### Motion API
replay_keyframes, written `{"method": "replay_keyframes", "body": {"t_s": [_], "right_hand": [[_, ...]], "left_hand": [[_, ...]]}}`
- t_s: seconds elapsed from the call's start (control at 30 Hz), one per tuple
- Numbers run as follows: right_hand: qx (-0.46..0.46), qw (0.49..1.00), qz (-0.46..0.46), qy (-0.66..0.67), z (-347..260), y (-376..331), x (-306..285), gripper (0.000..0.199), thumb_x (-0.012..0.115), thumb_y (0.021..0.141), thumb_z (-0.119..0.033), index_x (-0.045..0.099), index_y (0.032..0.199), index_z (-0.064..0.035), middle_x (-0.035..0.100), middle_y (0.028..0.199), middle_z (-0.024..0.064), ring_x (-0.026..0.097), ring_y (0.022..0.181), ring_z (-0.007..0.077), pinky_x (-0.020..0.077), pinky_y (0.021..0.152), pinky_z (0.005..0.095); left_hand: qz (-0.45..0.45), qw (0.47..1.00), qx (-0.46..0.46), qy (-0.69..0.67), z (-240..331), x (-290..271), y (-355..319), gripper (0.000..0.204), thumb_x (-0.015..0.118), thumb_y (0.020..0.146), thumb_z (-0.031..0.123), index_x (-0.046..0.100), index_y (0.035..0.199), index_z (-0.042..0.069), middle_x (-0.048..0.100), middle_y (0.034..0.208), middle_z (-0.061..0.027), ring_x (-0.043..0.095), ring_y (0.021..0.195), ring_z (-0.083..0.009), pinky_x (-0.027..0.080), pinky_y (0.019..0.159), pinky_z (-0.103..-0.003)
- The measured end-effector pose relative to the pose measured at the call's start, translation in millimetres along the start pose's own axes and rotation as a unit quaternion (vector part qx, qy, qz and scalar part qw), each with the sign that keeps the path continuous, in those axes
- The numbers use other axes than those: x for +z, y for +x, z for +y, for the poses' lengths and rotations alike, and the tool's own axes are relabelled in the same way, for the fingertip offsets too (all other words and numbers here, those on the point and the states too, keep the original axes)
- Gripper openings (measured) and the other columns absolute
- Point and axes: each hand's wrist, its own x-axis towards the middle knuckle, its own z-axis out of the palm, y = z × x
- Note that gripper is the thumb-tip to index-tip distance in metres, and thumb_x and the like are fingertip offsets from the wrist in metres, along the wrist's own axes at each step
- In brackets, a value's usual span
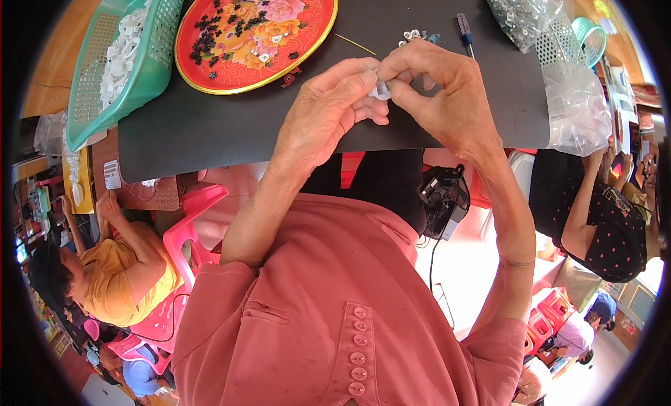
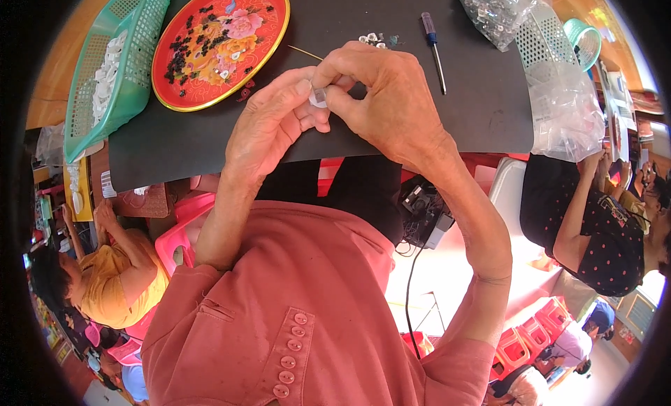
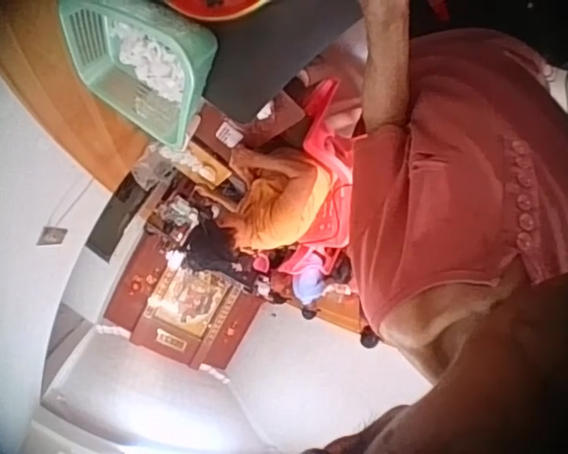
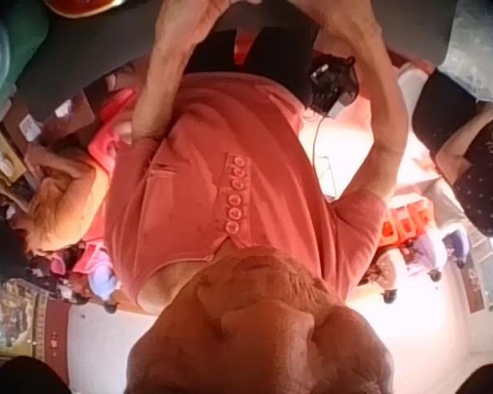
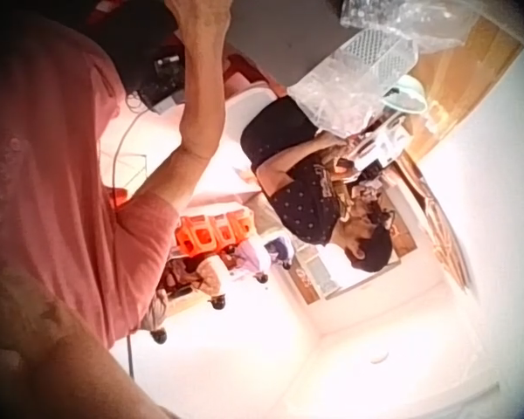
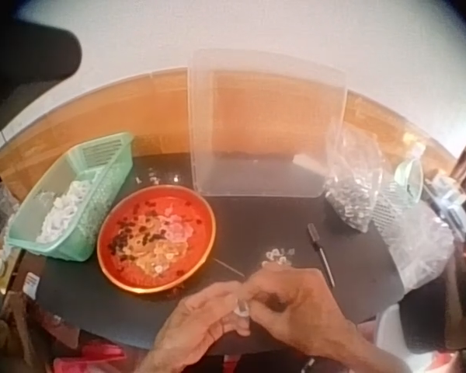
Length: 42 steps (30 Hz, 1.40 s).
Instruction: The person assembles small plastic housing and metal contacts by hand at a workbench, adding beads from a tray.
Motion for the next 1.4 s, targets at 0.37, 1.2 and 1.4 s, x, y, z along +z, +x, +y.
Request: {"method": "replay_keyframes", "body": {"t_s": [0.37, 1.2, 1.4], "right_hand": [[0.047, 0.965, 0.022, 0.258, 25.3, 0.6, 3.7, 0.008, 0.063, 0.081, 0.001, 0.067, 0.087, -0.0028, 0.063, 0.076, -0.0017, 0.058, 0.073, 0.0054, 0.0467, 0.066, 0.021], [0.012, 0.994, 0.001, 0.11, 18.1, 3.2, -2.5, 0.009, 0.07, 0.078, -0.01, 0.067, 0.082, -0.0023, 0.064, 0.071, -0.0007, 0.055, 0.068, 0.006, 0.0455, 0.067, 0.0226], [-0.003, 0.995, 0.002, 0.103, 18.6, 3.7, -1.9, 0.008, 0.07, 0.077, -0.009, 0.067, 0.082, -0.0028, 0.063, 0.071, -0.0011, 0.054, 0.067, 0.0056, 0.0448, 0.067, 0.0223]], "left_hand": [[-0.022, 0.997, -0.036, -0.063, 8.7, -4.8, 1.8, 0.03, 0.048, 0.096, 0.019, 0.053, 0.112, -0.006, 0.062, 0.095, -0.0151, 0.061, 0.076, -0.0166, 0.052, 0.07, -0.029], [0.001, 0.999, -0.035, -0.035, 7.4, -1.3, 0.4, 0.032, 0.047, 0.096, 0.017, 0.05, 0.117, -0.007, 0.061, 0.096, -0.0198, 0.059, 0.074, -0.0179, 0.051, 0.067, -0.032], [-0.014, 0.998, -0.04, -0.046, 7.7, -3.9, 0.7, 0.031, 0.046, 0.097, 0.018, 0.052, 0.114, -0.007, 0.062, 0.094, -0.0152, 0.062, 0.074, -0.0182, 0.052, 0.069, -0.031]]}}
